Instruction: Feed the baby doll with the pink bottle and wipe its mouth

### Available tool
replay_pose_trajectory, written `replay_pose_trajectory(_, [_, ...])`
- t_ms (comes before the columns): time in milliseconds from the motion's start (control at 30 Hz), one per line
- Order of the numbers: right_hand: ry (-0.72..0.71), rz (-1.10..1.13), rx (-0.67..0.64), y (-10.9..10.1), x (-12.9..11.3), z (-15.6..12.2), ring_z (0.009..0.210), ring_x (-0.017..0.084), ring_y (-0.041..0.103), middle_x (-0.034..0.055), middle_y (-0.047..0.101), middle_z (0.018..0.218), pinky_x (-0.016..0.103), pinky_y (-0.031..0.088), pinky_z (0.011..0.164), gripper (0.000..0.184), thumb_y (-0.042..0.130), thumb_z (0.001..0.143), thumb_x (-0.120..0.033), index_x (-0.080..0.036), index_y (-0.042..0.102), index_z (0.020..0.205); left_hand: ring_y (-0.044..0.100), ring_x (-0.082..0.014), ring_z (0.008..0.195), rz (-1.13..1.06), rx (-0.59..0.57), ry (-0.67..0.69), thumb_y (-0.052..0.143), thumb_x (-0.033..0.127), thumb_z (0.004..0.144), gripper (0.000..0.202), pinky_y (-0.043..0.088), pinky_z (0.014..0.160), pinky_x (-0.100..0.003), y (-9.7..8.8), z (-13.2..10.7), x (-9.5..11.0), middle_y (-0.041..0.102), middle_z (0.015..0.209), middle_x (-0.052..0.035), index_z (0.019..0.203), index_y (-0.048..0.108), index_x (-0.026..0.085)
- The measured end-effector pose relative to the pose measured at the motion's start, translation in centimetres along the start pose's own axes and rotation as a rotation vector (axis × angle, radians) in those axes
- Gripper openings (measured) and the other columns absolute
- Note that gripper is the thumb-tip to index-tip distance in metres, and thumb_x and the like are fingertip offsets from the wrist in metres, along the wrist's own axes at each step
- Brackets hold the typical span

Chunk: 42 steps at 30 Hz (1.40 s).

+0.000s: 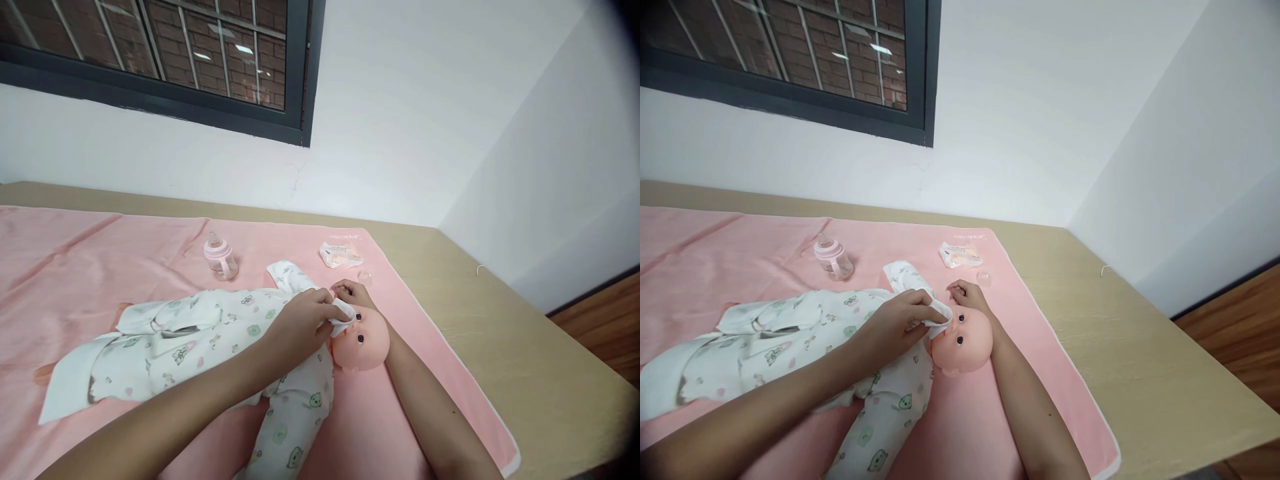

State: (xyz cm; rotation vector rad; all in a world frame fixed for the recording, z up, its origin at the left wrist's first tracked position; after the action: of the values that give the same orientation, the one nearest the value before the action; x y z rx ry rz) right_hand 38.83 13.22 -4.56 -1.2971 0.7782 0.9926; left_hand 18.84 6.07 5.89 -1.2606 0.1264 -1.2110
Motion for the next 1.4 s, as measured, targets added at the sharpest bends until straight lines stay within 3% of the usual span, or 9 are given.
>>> replay_pose_trajectory(533, [0.062,0.093,0.02,-0.1,0.6,0.2,0.064,0.015,0.056,-0.0002,0.063,0.069,0.028,0.047,0.064,0.015,0.064,0.074,-0.03,-0.02,0.066,0.085,0.054,-0.0183,0.078,0.079,-0.042,-0.045,0.048,0.002,0.08,0.036,0.041,0.068,-0.03,-0.6,0.1,0.0,0.057,0.079,-0.0022,0.095,0.074,0.023])
replay_pose_trajectory(733, [0.101,0.277,0.002,-0.4,0.6,0.9,0.065,0.016,0.06,0.003,0.067,0.071,0.03,0.05,0.064,0.026,0.069,0.07,-0.039,-0.018,0.067,0.085,0.058,-0.0212,0.101,0.054,0.044,-0.059,0.049,0.009,0.083,0.033,0.046,0.085,-0.034,-3.3,-0.1,0.1,0.06,0.114,-0.0046,0.096,0.074,0.025])
replay_pose_trajectory(867, [0.054,0.35,0.084,-1.9,0.0,1.3,0.067,0.015,0.061,0.0038,0.069,0.076,0.03,0.051,0.069,0.033,0.072,0.066,-0.044,-0.018,0.068,0.086,0.049,-0.0259,0.123,0.097,0.085,-0.098,0.049,0.015,0.086,0.029,0.042,0.1,-0.04,-5.6,-0.2,-0.5,0.053,0.135,-0.0041,0.097,0.074,0.025])
replay_pose_trajectory(1033, [-0.107,0.389,0.212,-4.5,-4.6,-0.1,0.082,0.015,0.062,0.0042,0.069,0.097,0.033,0.051,0.084,0.025,0.067,0.076,-0.043,-0.023,0.07,0.09,0.053,-0.0244,0.119,0.125,0.129,-0.112,0.048,0.014,0.086,0.029,0.043,0.1,-0.037,-8.0,-0.4,-1.4,0.06,0.128,-0.0032,0.095,0.074,0.022])
replay_pose_trajectory(1100, [-0.242,0.25,0.126,-4.4,-8.2,-1.5,0.106,0.021,0.06,0.006,0.065,0.115,0.038,0.048,0.095,0.021,0.063,0.083,-0.042,-0.024,0.071,0.089,0.057,-0.0235,0.111,0.134,0.133,-0.104,0.048,0.013,0.085,0.028,0.043,0.098,-0.037,-8.6,-0.4,-1.6,0.065,0.12,-0.0038,0.095,0.074,0.021])
replay_pose_trajectory(1167, [-0.385,0.005,-0.007,-3.3,-11.8,-3.2,0.132,0.024,0.044,0.0049,0.055,0.136,0.043,0.038,0.109,0.02,0.06,0.087,-0.04,-0.026,0.073,0.094,0.06,-0.0233,0.106,0.148,0.12,-0.092,0.049,0.012,0.084,0.029,0.044,0.096,-0.036,-9.0,-0.5,-1.7,0.067,0.114,-0.0039,0.097,0.073,0.02])
replay_pose_trajectory(1233, [-0.456,-0.221,-0.108,-1.8,-14.5,-4.8,0.141,0.025,0.032,0.0017,0.048,0.144,0.046,0.027,0.116,0.021,0.057,0.09,-0.038,-0.029,0.073,0.101,0.061,-0.0233,0.101,0.158,0.095,-0.086,0.048,0.011,0.083,0.031,0.045,0.091,-0.035,-9.1,-0.5,-1.7,0.07,0.108,-0.0035,0.098,0.073,0.02])
replay_pose_trajectory(1300, [-0.479,-0.368,-0.143,-0.2,-16.0,-5.9,0.141,0.024,0.032,0.0018,0.054,0.137,0.048,0.027,0.116,0.023,0.053,0.092,-0.036,-0.031,0.071,0.105,0.063,-0.0225,0.098,0.152,0.06,-0.088,0.047,0.01,0.083,0.033,0.047,0.085,-0.032,-9.2,-0.6,-1.7,0.071,0.105,-0.0031,0.098,0.073,0.021])
replay_pose_trajectory(1400, [-0.463,-0.452,-0.125,1.3,-16.7,-6.4,0.124,0.024,0.05,0.0046,0.067,0.113,0.047,0.035,0.109,0.023,0.05,0.094,-0.034,-0.029,0.071,0.102,0.066,-0.0213,0.098,0.139,0.017,-0.091,0.046,0.008,0.083,0.035,0.047,0.083,-0.029,-9.4,-0.9,-1.5,0.073,0.105,-0.0028,0.1,0.073,0.021])
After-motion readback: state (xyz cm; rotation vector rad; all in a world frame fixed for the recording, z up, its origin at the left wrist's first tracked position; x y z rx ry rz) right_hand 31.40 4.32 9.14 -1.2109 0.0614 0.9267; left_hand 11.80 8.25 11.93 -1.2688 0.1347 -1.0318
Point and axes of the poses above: each hand's wrist, its own z-axis towards the middle knuckle, its own y-axis out of the palm, x = y × z, the point moved 2 cm from there along z, towards the middle knuckle
